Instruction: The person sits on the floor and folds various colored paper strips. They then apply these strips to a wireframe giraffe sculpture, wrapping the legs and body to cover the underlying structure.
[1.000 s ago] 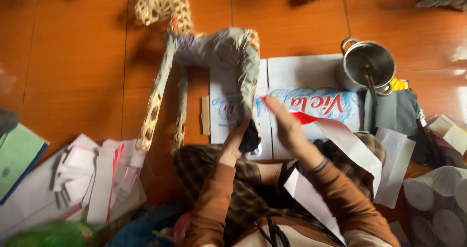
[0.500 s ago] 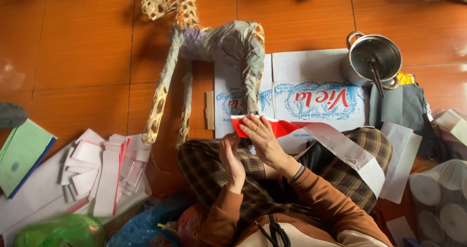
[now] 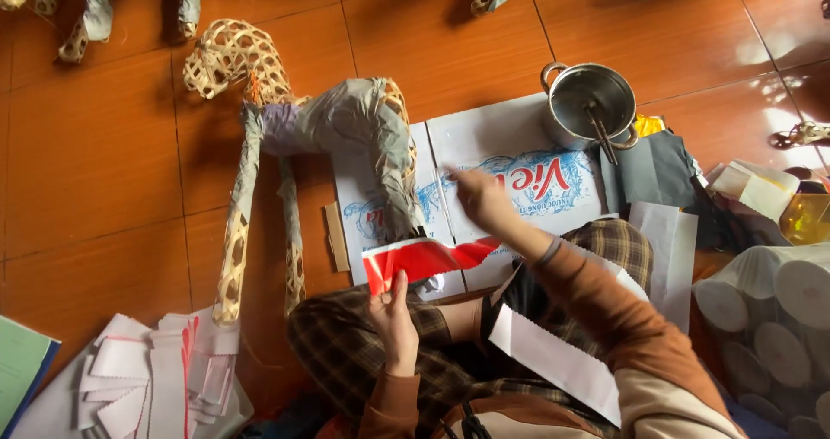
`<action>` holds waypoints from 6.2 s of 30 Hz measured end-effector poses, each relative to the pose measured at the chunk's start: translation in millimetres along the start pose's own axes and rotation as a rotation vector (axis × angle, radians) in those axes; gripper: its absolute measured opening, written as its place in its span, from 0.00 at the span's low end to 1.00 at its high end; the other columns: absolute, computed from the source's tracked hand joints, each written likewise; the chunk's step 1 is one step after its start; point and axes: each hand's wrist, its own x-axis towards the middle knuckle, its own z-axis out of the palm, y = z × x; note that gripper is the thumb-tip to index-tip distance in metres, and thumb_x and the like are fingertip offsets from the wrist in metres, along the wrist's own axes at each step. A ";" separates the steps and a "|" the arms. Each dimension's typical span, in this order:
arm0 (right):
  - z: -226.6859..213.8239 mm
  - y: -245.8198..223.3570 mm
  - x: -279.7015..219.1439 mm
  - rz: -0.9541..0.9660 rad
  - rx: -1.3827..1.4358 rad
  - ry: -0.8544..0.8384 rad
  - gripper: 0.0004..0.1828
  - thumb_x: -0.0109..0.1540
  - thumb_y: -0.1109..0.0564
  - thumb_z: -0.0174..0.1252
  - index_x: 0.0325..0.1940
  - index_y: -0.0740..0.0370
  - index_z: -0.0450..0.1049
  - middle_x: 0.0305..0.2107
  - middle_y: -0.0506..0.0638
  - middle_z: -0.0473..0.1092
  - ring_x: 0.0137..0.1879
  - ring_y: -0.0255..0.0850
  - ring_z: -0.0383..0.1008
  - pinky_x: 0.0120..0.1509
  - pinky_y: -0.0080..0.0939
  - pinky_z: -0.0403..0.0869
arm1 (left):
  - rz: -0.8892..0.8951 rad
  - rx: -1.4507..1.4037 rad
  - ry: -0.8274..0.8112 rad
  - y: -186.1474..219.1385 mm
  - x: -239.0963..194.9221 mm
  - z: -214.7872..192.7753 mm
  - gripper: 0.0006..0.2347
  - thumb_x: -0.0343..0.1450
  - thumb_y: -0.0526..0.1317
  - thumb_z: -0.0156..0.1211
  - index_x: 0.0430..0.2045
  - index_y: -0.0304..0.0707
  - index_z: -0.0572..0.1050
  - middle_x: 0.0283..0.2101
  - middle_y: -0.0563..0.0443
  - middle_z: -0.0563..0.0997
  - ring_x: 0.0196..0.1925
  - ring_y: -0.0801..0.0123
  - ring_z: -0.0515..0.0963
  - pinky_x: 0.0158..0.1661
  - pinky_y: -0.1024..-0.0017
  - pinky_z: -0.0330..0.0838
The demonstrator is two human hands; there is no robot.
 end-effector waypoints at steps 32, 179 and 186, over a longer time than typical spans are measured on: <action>-94.2 204.4 7.7 0.892 -2.044 -0.721 0.51 0.54 0.57 0.47 0.78 0.64 0.33 0.07 0.42 0.66 0.09 0.31 0.60 0.14 0.33 0.56 | -0.212 0.151 0.084 39.3 -7.0 13.3 0.12 0.66 0.37 0.63 0.41 0.32 0.80 0.38 0.42 0.85 0.41 0.60 0.83 0.43 0.68 0.76; 112.6 -59.6 -33.9 0.271 -0.128 -0.070 0.42 0.42 0.74 0.60 0.63 0.70 0.64 0.58 0.70 0.55 0.63 0.70 0.58 0.67 0.61 0.63 | -0.138 0.089 0.099 177.1 63.2 133.0 0.17 0.67 0.58 0.62 0.29 0.43 0.74 0.20 0.58 0.70 0.18 0.79 0.64 0.19 0.81 0.56; 138.3 29.4 -75.0 0.687 0.217 0.257 0.16 0.52 0.64 0.62 0.43 0.64 0.73 0.34 0.61 0.64 0.40 0.51 0.64 0.47 0.50 0.68 | 0.753 0.993 -0.821 55.7 28.6 151.9 0.10 0.72 0.41 0.58 0.43 0.38 0.73 0.31 0.48 0.75 0.30 0.66 0.81 0.33 0.77 0.79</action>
